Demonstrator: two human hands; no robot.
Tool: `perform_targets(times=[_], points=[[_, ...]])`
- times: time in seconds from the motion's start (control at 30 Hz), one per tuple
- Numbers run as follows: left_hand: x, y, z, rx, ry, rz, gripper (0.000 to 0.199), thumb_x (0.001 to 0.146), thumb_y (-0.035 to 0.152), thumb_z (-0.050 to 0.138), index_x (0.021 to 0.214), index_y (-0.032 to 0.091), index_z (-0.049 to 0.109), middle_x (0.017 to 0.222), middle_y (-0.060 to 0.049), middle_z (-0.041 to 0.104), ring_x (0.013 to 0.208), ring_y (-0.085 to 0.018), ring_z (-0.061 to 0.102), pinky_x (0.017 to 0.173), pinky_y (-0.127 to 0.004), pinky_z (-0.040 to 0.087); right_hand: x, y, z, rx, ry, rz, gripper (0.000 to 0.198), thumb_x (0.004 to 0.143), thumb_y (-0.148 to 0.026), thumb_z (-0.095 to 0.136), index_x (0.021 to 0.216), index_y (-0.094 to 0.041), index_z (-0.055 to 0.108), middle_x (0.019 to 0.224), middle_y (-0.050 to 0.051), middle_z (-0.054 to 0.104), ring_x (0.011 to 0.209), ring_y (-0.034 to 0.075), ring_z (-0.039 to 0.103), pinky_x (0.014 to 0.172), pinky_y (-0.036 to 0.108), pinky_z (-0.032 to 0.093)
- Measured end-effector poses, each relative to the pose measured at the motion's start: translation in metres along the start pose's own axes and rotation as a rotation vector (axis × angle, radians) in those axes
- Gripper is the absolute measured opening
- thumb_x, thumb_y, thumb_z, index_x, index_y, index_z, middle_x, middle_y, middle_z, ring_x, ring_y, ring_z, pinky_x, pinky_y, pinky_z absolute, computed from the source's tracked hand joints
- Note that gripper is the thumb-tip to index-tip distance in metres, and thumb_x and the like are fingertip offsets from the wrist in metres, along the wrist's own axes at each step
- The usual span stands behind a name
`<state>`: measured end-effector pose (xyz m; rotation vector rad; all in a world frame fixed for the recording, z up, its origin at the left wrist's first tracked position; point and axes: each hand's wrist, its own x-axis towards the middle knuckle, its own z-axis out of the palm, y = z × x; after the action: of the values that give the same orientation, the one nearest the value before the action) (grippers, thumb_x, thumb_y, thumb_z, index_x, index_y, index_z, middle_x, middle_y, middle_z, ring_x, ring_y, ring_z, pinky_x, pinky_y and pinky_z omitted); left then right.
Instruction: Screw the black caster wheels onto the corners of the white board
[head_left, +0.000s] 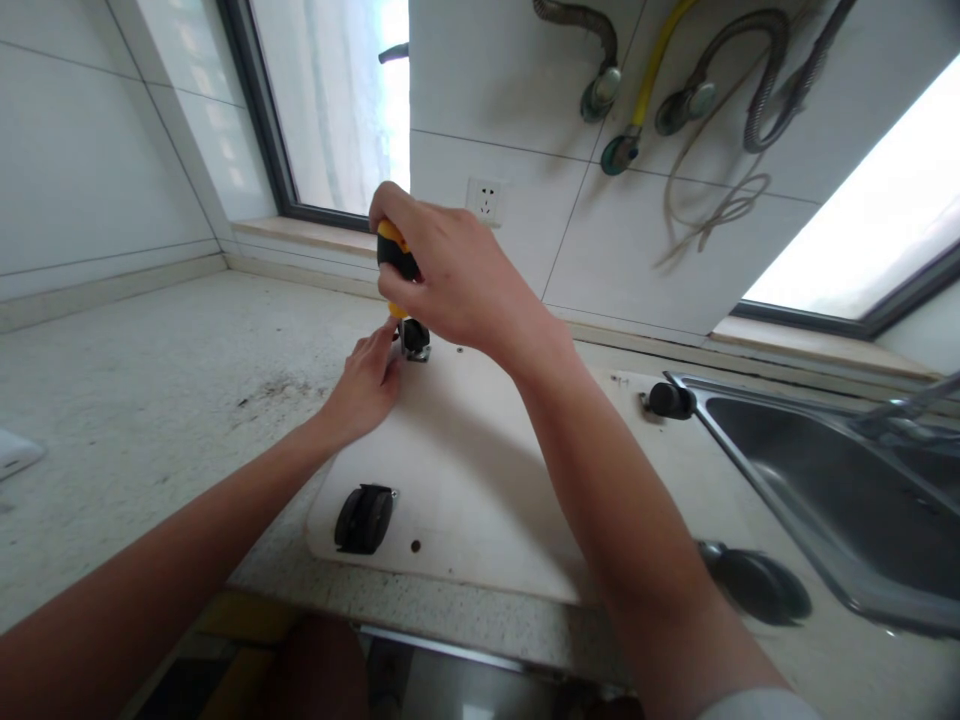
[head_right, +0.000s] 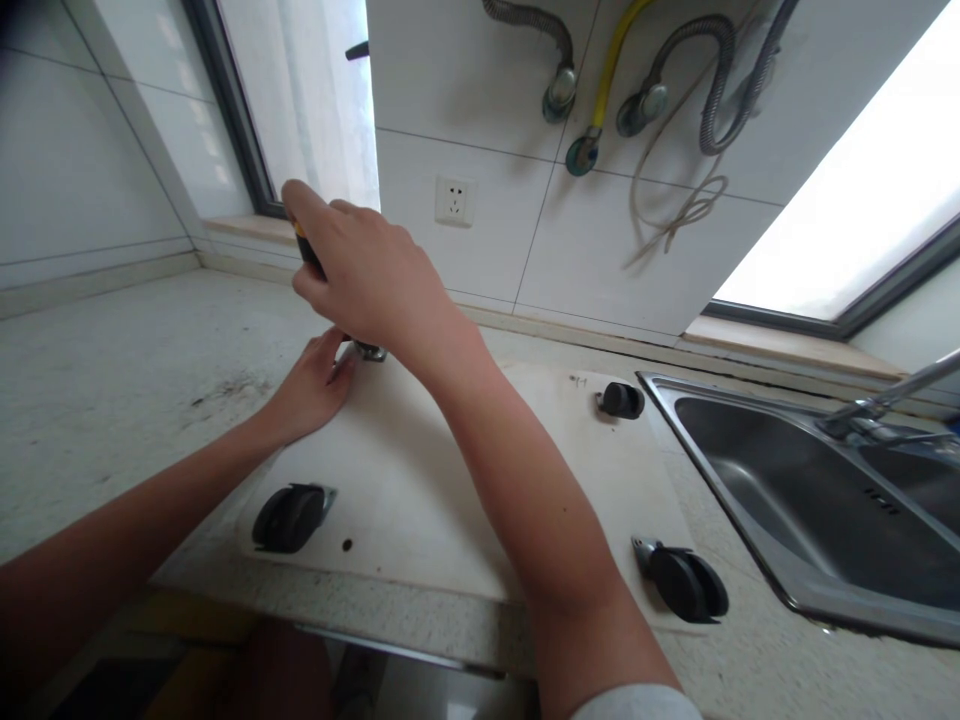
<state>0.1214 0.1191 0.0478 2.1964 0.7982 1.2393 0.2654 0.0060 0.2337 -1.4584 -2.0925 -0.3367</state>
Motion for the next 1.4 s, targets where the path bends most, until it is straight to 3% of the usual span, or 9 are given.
perform_targets(times=[0.13, 0.27, 0.5, 0.9, 1.1, 1.4], points=[[-0.001, -0.003, 0.0, 0.043, -0.012, 0.032, 0.059, 0.096, 0.021, 0.059, 0.154, 0.023, 0.058, 0.148, -0.018, 0.067, 0.142, -0.042, 0.059, 0.128, -0.066, 0.044, 0.0, -0.004, 0.001, -0.009, -0.031, 0.026, 0.017, 0.097, -0.02, 0.054, 0.109, -0.031, 0.051, 0.115, 0.006, 0.076, 0.1, 0.03, 0.068, 0.073, 0.04, 0.039], [-0.002, -0.004, -0.001, 0.154, -0.027, 0.065, 0.059, 0.098, 0.024, 0.056, 0.157, 0.021, 0.058, 0.161, -0.022, 0.055, 0.144, -0.042, 0.054, 0.13, -0.065, 0.042, -0.001, -0.009, -0.001, -0.013, -0.025, 0.019, 0.015, 0.099, -0.021, 0.053, 0.111, -0.031, 0.053, 0.116, 0.008, 0.076, 0.099, 0.031, 0.066, 0.073, 0.042, 0.039], [-0.004, -0.003, 0.001, 0.198, -0.06, 0.045, 0.057, 0.105, 0.028, 0.044, 0.16, 0.02, 0.054, 0.15, -0.02, 0.067, 0.133, -0.041, 0.058, 0.121, -0.064, 0.045, 0.0, -0.01, 0.003, -0.04, -0.02, 0.017, 0.016, 0.098, -0.021, 0.054, 0.111, -0.031, 0.054, 0.115, 0.007, 0.074, 0.097, 0.03, 0.067, 0.07, 0.041, 0.037], [-0.004, 0.002, 0.002, 0.167, -0.066, 0.017, 0.046, 0.103, 0.027, 0.047, 0.147, 0.021, 0.059, 0.141, -0.02, 0.074, 0.13, -0.043, 0.06, 0.114, -0.062, 0.046, 0.002, -0.007, 0.005, -0.02, 0.009, 0.068, 0.009, 0.102, -0.024, 0.055, 0.103, -0.03, 0.048, 0.117, 0.008, 0.075, 0.099, 0.031, 0.066, 0.072, 0.041, 0.037], [-0.003, 0.001, 0.001, 0.144, -0.056, 0.027, 0.04, 0.102, 0.026, 0.053, 0.141, 0.023, 0.062, 0.137, -0.018, 0.075, 0.13, -0.042, 0.062, 0.113, -0.059, 0.046, 0.002, -0.004, 0.005, -0.048, 0.037, 0.062, 0.014, 0.101, -0.023, 0.055, 0.094, -0.029, 0.045, 0.102, 0.007, 0.072, 0.092, 0.029, 0.064, 0.07, 0.041, 0.035], [-0.004, 0.0, 0.001, 0.309, -0.094, 0.054, 0.047, 0.106, 0.021, 0.04, 0.15, 0.017, 0.056, 0.143, -0.021, 0.073, 0.129, -0.041, 0.064, 0.109, -0.058, 0.05, 0.003, -0.011, 0.009, -0.107, -0.006, 0.078, 0.006, 0.107, -0.022, 0.052, 0.109, -0.027, 0.055, 0.12, 0.012, 0.075, 0.101, 0.03, 0.069, 0.072, 0.038, 0.035]])
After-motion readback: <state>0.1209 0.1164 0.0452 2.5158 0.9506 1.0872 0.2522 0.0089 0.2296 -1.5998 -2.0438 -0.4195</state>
